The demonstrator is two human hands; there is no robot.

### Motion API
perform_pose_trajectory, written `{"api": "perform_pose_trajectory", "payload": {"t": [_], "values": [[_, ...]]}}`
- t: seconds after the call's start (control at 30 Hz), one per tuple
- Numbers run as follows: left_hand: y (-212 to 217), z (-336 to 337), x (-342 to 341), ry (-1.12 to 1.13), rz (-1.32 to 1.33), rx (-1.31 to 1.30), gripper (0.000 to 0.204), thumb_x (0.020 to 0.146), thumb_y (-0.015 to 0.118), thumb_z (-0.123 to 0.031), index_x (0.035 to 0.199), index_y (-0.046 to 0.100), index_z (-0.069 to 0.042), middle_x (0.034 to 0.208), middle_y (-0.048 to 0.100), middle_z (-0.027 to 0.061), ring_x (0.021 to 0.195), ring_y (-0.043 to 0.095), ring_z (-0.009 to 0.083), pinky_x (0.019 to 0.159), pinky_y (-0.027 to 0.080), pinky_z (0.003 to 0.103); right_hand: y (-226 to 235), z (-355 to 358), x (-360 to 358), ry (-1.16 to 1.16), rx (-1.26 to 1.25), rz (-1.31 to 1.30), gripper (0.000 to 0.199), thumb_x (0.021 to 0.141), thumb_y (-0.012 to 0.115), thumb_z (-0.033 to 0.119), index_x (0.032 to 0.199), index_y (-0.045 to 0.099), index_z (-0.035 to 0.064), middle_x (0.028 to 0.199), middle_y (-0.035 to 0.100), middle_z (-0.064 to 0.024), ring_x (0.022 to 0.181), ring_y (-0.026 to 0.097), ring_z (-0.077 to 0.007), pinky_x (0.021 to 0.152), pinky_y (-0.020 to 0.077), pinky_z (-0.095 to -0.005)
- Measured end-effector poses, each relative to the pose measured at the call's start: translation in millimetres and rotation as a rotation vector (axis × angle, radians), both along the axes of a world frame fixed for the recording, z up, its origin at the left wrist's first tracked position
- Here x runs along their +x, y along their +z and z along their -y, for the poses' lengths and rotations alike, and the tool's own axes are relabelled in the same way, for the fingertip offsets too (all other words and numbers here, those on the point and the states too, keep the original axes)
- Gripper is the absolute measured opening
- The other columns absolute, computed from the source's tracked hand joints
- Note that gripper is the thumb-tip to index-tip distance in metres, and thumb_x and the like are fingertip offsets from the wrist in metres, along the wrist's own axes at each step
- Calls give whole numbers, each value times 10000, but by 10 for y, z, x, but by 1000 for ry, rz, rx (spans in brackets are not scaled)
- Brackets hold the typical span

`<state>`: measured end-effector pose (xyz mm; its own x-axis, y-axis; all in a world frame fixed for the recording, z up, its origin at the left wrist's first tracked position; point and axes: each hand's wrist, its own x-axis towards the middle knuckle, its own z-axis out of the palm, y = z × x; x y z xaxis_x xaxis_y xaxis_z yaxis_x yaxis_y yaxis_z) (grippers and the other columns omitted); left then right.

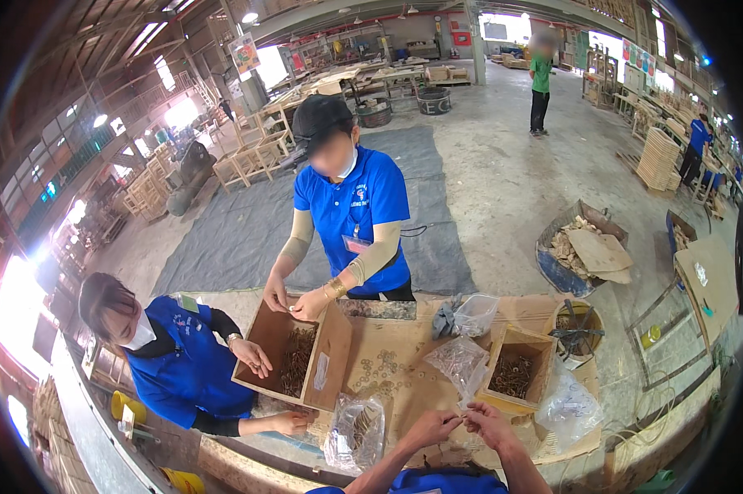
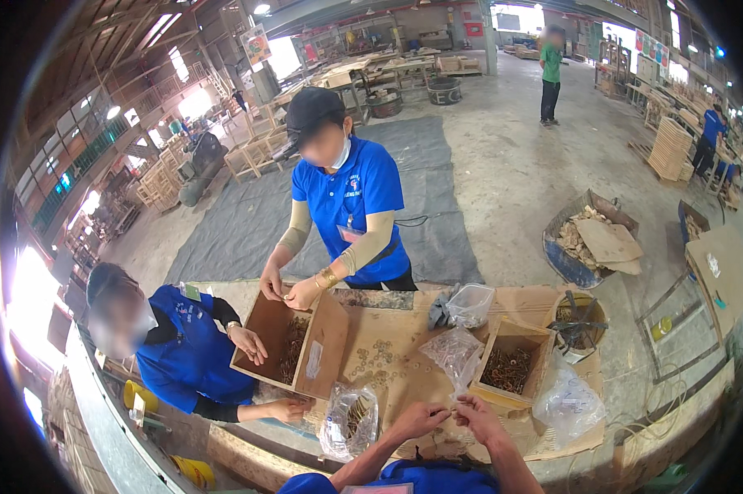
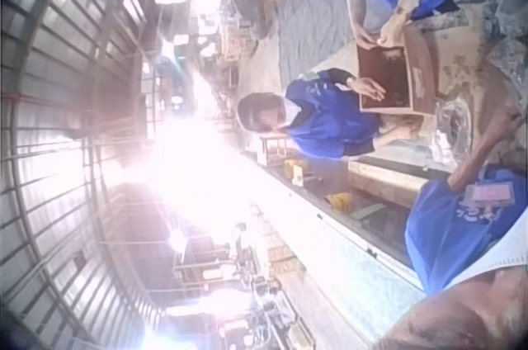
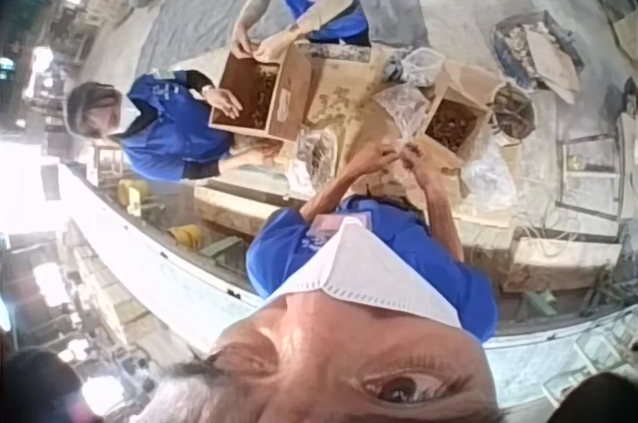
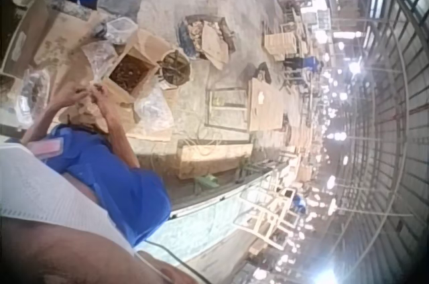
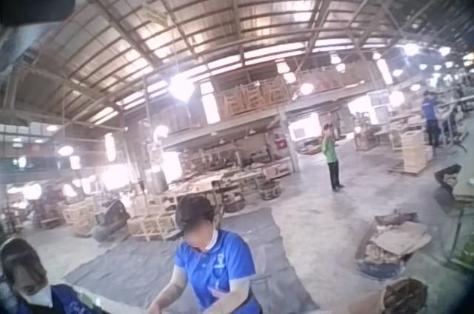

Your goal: The person sorts small metal fasteners by hand from a wooden box into a clear plastic bag. The person picks up individual fasteners and places them into the bag while standing at a workbench in a factory setting.

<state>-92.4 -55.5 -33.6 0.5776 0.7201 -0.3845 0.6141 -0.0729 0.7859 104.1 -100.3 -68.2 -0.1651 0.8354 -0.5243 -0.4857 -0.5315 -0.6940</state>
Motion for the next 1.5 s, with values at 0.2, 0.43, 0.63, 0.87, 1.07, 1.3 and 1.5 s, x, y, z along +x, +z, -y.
{"api": "perform_pose_trajectory", "payload": {"t": [0.2, 0.43, 0.63, 0.87, 1.07, 1.3, 1.5], "values": [[-174, 148, 133, 375, 340, 80, 298, 942, 580, -305, 1005, 693, -37, 789, 678, 146, 659, 638, 218, 627, 500, 355, 76, 16, -6, -87, -17, -165, 327, 960, 575, 106, 1240, 486, -38, 1117, 638, -159, 955, 671, -228, 805, 576, -340], [-131, 211, 209, 277, 218, 48, 292, 931, 601, -289, 1026, 690, -28, 754, 663, 118, 684, 606, 161, 644, 486, 322, -40, 39, 72, -82, -56, 25, 225, 946, 626, 149, 1109, 632, -6, 937, 686, -79, 876, 663, -146, 754, 550, -253], [-149, 280, 235, 275, 135, 39, 301, 929, 592, -325, 996, 690, -48, 725, 647, 185, 647, 639, 250, 637, 494, 361, -132, 119, -24, -196, -134, -64, 160, 924, 660, 149, 1026, 694, 30, 938, 687, -51, 830, 638, -113, 726, 537, -216], [-173, 348, 289, 350, 245, 143, 232, 957, 578, -246, 1073, 652, -59, 761, 669, 145, 666, 638, 197, 636, 499, 347, -78, 111, -18, -211, -93, -270, 202, 922, 653, 138, 1082, 666, 15, 960, 673, -52, 789, 620, -102, 696, 534, -206], [-250, 325, 372, 360, 433, 148, 230, 970, 567, -200, 1160, 557, -70, 768, 644, 107, 675, 601, 152, 624, 497, 330, -37, 79, 46, -182, -137, -368, 192, 899, 672, 125, 1071, 664, 40, 943, 665, -29, 770, 614, -90, 701, 542, -181], [-215, 188, 197, 167, 750, -108, 292, 1013, 518, -217, 1259, 524, -58, 729, 520, -26, 615, 426, 53, 528, 357, 219, 220, 61, 55, 44, -70, -22, 203, 855, 714, 187, 1015, 690, 65, 828, 635, 5, 710, 574, -84, 642, 488, -218], [418, 234, 249, 352, 657, -247, 414, 984, 533, -429, 832, 615, -53, 639, 463, -52, 552, 383, 47, 495, 297, 210, 278, 80, -105, 176, 159, 300, 237, 869, 679, 214, 1053, 690, 64, 900, 665, 22, 775, 567, -65, 678, 462, -247]]}}
